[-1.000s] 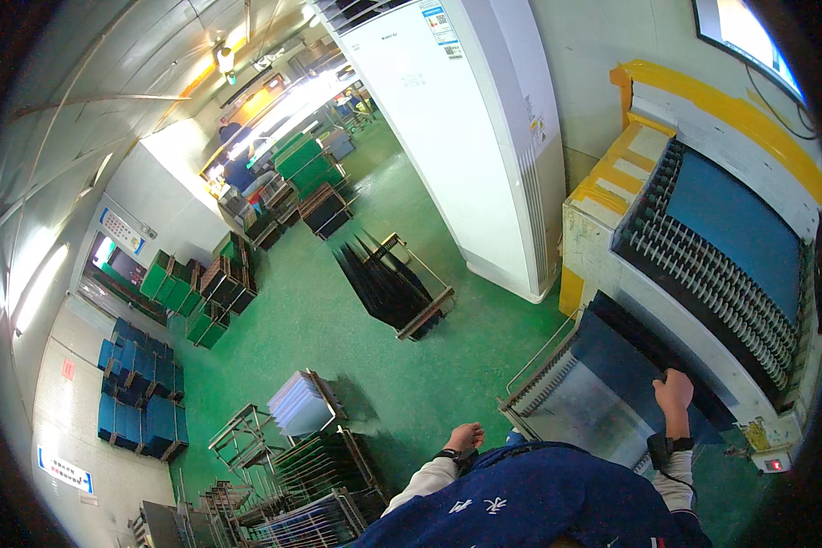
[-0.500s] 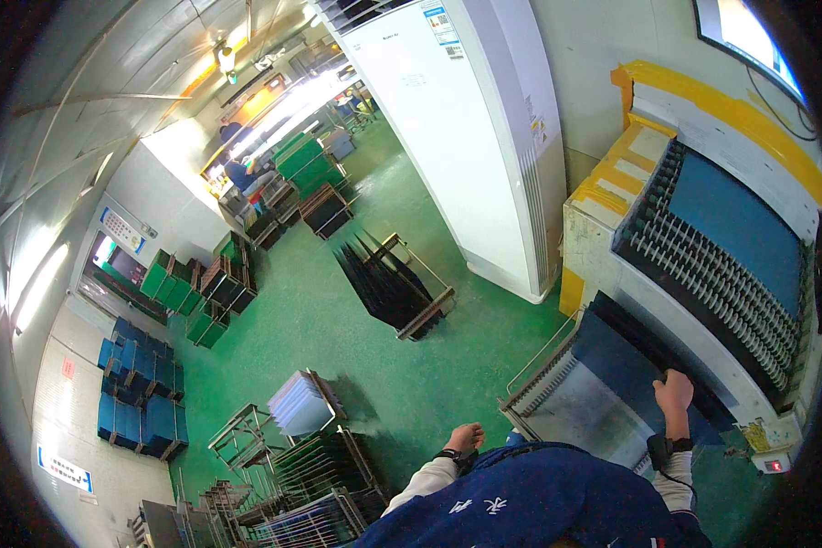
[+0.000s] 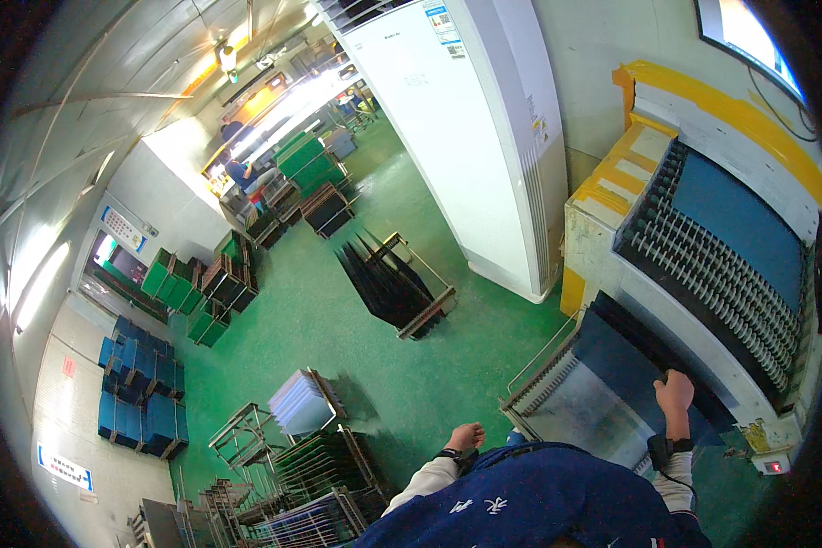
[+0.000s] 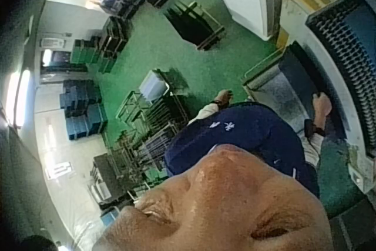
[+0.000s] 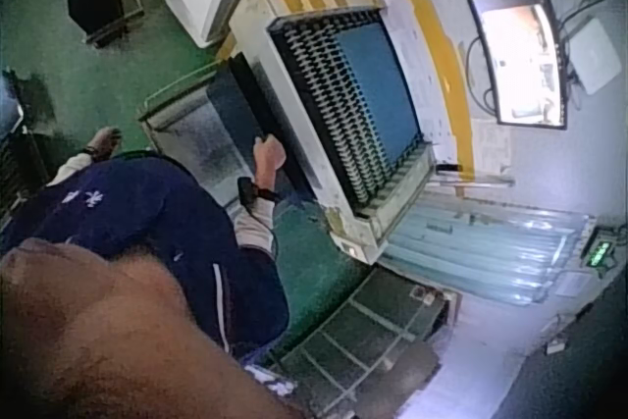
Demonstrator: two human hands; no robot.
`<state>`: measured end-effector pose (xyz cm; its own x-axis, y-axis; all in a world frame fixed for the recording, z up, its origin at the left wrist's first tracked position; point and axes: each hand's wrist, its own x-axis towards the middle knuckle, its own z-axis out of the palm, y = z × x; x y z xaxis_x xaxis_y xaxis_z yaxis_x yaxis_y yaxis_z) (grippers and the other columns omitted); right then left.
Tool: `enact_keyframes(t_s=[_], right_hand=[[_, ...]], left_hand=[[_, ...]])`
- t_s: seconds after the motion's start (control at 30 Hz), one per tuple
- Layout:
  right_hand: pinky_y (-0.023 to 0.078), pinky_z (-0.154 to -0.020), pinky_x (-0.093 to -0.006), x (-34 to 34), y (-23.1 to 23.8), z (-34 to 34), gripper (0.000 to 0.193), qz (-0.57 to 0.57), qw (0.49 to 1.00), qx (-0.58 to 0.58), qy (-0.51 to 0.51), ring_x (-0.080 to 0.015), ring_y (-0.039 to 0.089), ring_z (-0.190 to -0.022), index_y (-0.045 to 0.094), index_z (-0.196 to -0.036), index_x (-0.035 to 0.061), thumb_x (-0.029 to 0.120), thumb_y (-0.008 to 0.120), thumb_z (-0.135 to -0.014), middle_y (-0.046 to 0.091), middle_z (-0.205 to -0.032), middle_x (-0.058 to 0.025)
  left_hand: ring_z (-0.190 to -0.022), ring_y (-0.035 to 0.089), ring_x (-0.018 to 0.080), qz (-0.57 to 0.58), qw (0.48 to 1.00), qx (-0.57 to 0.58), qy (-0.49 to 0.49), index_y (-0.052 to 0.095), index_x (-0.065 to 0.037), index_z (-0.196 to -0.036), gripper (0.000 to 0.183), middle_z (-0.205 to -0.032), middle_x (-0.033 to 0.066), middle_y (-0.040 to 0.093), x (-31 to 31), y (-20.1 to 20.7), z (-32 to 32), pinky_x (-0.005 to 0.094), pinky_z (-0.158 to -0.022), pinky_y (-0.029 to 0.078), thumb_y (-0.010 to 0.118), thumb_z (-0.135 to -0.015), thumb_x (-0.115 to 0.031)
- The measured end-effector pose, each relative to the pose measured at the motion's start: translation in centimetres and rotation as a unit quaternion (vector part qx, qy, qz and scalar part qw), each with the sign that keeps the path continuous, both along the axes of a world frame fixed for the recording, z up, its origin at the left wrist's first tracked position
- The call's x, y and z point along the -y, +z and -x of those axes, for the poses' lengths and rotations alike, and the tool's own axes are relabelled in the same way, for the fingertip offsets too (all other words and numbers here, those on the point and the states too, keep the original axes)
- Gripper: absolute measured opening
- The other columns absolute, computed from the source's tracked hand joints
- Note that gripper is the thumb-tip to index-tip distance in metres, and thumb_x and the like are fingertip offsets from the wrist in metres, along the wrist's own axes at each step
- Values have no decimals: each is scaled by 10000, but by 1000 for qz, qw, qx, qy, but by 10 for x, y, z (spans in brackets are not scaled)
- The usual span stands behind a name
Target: Placing glass panels into a conveyorized machine for processing.
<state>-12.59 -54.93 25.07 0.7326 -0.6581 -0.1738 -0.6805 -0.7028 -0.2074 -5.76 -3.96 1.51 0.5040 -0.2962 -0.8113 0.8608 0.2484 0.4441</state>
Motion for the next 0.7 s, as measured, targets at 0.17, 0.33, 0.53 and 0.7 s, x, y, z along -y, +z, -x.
enact_keyframes(t_s=[0.17, 0.33, 0.53, 0.7], right_hand=[[486, -827, -413, 0, -1, 1, 373, 11, 1000, 6, 9, -341, 621, -944, 664, -988, 23, 264, 729, -711, 656, -977, -189], [485, -830, -413, -2, 3, -1, 386, 0, 1000, -7, 0, -340, 623, -945, 664, -1007, 25, 264, 728, -711, 656, -985, -190], [486, -834, -408, -3, 6, -1, 384, -2, 1000, -8, -4, -333, 625, -948, 664, -1013, 25, 254, 730, -711, 657, -985, -186], [486, -814, -415, 2, -6, 1, 351, 7, 1000, 11, 3, -332, 623, -938, 666, -974, 31, 253, 733, -711, 658, -969, -178]], left_hand=[[-647, 546, 203, 10, 1000, -6, -5, 524, -46, -948, 151, -788, 60, 549, -2, -3, -1, 313, -530, 452, 526, -923, -194], [-629, 532, 202, -3, 1000, -14, 25, 510, -49, -925, 141, -762, 54, 527, 0, -2, 1, 308, -520, 439, 515, -927, -190], [-518, 424, 156, -45, 998, -7, 51, 429, -87, -747, 178, -652, 20, 385, 19, 28, 3, 291, -416, 325, 473, -916, -121], [-514, 401, 151, -45, 998, -1, 37, 409, -94, -730, 196, -651, 14, 370, 19, 32, 4, 285, -426, 322, 467, -915, -128]])
